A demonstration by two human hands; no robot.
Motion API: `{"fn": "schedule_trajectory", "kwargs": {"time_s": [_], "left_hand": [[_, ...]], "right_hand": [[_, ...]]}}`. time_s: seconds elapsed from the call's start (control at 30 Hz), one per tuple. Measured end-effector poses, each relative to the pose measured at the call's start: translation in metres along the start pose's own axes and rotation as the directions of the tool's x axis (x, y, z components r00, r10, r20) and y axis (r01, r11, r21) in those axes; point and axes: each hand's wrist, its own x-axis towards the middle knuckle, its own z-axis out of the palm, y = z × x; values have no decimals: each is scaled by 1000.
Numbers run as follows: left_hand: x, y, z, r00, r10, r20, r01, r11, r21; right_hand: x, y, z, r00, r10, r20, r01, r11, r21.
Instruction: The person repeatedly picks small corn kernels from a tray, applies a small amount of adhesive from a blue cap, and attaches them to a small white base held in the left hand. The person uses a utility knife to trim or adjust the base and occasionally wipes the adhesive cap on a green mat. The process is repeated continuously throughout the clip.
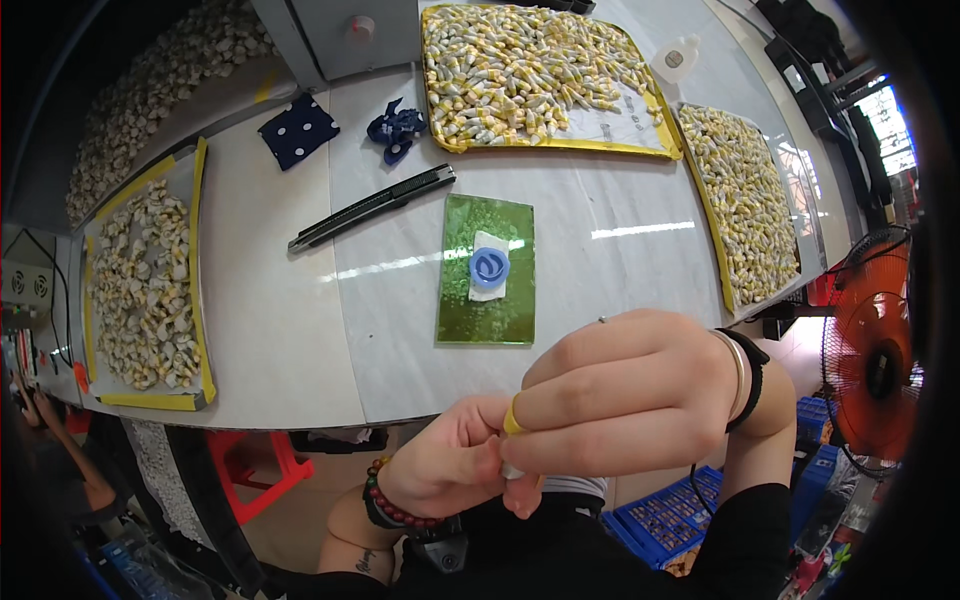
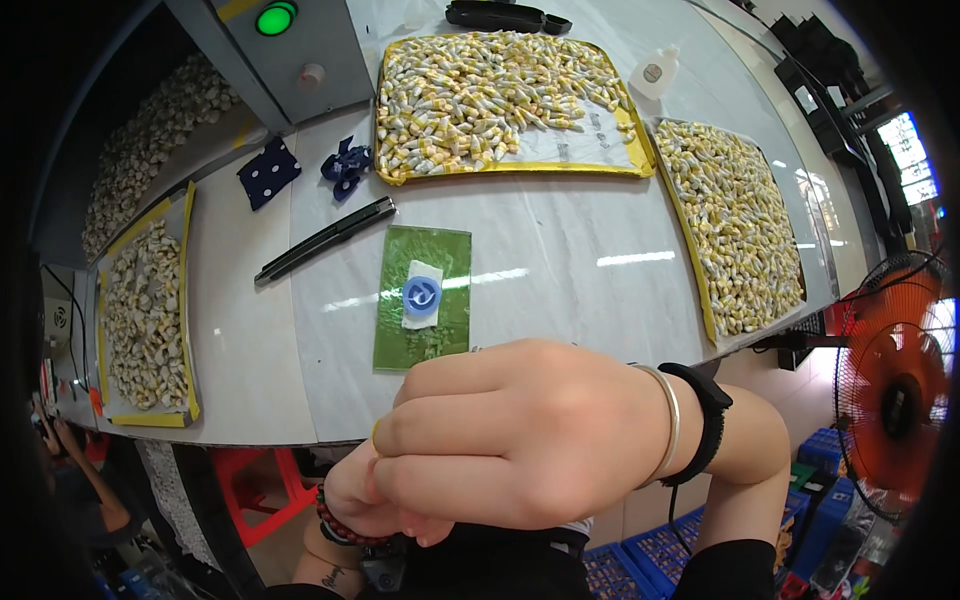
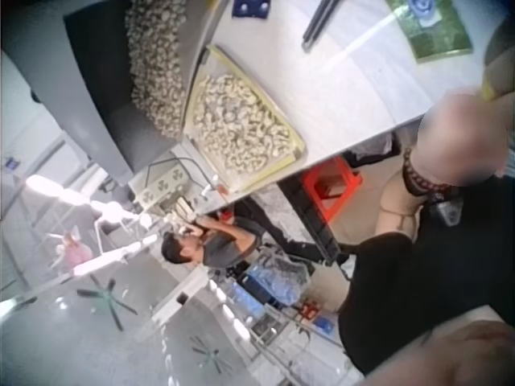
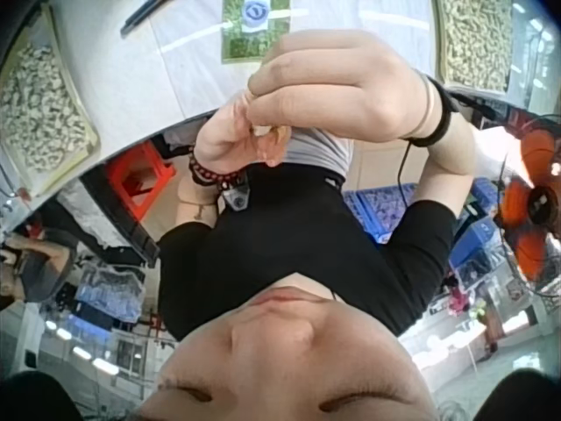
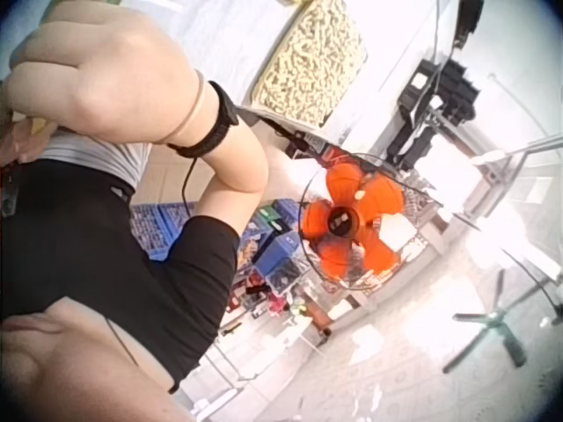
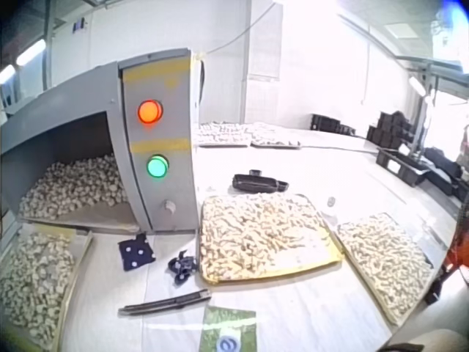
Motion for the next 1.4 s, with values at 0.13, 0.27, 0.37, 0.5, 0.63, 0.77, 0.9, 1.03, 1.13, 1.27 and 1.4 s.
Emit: {"fn": "schedule_trajectory", "kwargs": {"time_s": [0.13, 0.27, 0.37, 0.5, 0.63, 0.77, 0.9, 1.03, 1.13, 1.27, 1.4], "left_hand": [[1, -5, -5, 999, 41, 22, -39, 997, -62], [4, 3, 3, 1000, 19, -19, -20, 999, -48], [8, 9, 9, 987, 105, -125, -86, 985, 151], [-3, 7, 8, 752, 653, -89, -383, 544, 747], [0, 5, 11, 581, 807, 104, -355, 136, 925], [2, 2, 6, 608, 783, 127, -332, 106, 937], [0, 2, 5, 616, 786, 54, -309, 178, 934], [-2, 2, 1, 597, 802, 20, -337, 229, 913], [-3, 2, -3, 591, 807, 19, -353, 237, 905], [-4, 2, -5, 594, 805, 15, -380, 264, 886], [-6, 2, -5, 593, 805, -6, -410, 309, 858]], "right_hand": [[-5, 2, 2, 1000, 0, -13, 0, 1000, 1], [-7, -1, 1, 999, 39, -5, -39, 999, -26], [-12, -10, -4, 992, 113, -47, -118, 983, -137], [-22, -22, -49, 882, 270, -385, -427, 804, -414], [-65, -25, -138, 617, 573, -540, -761, 257, -596], [-130, 2, -168, 432, 830, -353, -776, 143, -615], [-137, 15, -152, 543, 739, -398, -746, 206, -634], [-139, 13, -153, 541, 787, -298, -736, 271, -621], [-139, 12, -154, 584, 770, -258, -699, 315, -641], [-140, 12, -152, 608, 751, -258, -688, 337, -642], [-136, 9, -155, 587, 747, -311, -703, 281, -653]]}}
